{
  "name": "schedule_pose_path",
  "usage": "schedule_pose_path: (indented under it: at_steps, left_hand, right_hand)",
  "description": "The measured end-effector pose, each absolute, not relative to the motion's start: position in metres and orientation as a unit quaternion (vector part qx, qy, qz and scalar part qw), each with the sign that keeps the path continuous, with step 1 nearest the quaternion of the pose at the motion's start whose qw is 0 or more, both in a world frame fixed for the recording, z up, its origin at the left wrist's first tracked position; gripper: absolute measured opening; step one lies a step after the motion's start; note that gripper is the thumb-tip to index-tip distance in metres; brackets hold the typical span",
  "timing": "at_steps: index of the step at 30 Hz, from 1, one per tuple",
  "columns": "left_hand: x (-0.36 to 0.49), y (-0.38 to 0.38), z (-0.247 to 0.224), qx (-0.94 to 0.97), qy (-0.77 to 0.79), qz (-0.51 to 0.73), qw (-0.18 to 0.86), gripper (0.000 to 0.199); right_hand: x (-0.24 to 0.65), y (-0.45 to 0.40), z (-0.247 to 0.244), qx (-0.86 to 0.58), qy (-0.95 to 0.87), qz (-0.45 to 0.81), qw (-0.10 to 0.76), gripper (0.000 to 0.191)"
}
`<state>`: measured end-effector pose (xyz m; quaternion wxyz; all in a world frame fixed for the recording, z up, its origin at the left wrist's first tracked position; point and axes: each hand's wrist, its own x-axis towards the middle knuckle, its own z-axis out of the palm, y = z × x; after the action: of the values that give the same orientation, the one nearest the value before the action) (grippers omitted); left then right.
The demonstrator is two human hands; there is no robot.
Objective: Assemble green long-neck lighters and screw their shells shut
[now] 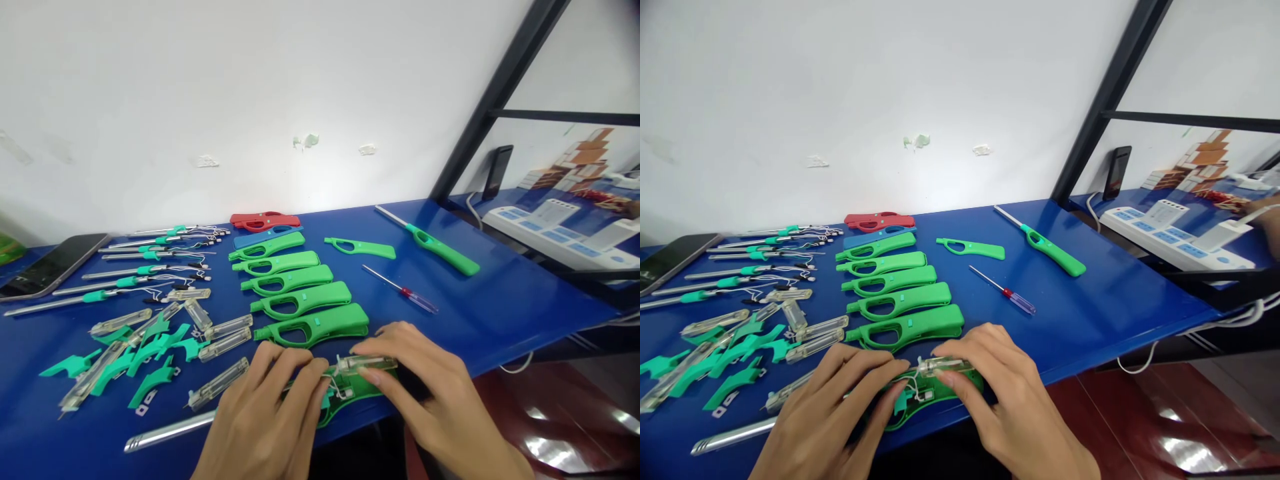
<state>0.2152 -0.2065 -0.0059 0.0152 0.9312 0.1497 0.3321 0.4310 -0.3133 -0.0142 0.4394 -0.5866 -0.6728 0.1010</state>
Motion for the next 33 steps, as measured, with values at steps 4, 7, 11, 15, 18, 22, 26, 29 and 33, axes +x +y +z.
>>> schedule_pose_path:
  at_steps: [4,7,11,15,18,22,26,29,33]
  left_hand:
    - [0.211,-0.211,-0.008,0.933,0.164,0.319,0.016,0.019]
    - [0.209,-0.213,-0.011,0.937,0.163,0.307,0.023,0.015]
    - [0.208,-0.215,-0.015,0.94,0.159,0.3,0.012,0.019]
    - [0.205,-0.214,-0.02,0.95,0.14,0.279,0.012,0.021]
    - [0.202,-0.213,-0.024,0.957,0.125,0.259,0.021,0.023]
    - [0.202,-0.212,-0.025,0.96,0.121,0.253,0.022,0.025]
    - [0.203,-0.213,-0.021,0.955,0.123,0.269,0.039,0.026]
    - [0.206,-0.213,-0.018,0.954,0.121,0.272,0.032,0.024]
    - [0.209,-0.212,-0.016,0.954,0.126,0.272,-0.005,0.024]
  right_hand:
    - [0.433,-0.316,-0.013,-0.6,-0.675,0.083,0.421,0.011]
    - [0.434,-0.317,-0.013,-0.608,-0.681,0.084,0.4,0.015]
    - [0.434,-0.318,-0.014,-0.604,-0.69,0.087,0.389,0.019]
    - [0.435,-0.321,-0.014,-0.603,-0.698,0.089,0.376,0.029]
    - [0.435,-0.322,-0.013,-0.604,-0.701,0.085,0.37,0.033]
    - [0.435,-0.323,-0.011,-0.605,-0.704,0.095,0.36,0.035]
    - [0.437,-0.323,-0.012,-0.605,-0.704,0.102,0.358,0.035]
    - [0.437,-0.321,-0.013,-0.613,-0.697,0.094,0.36,0.031]
    - [0.434,-0.32,-0.017,-0.626,-0.689,0.062,0.361,0.026]
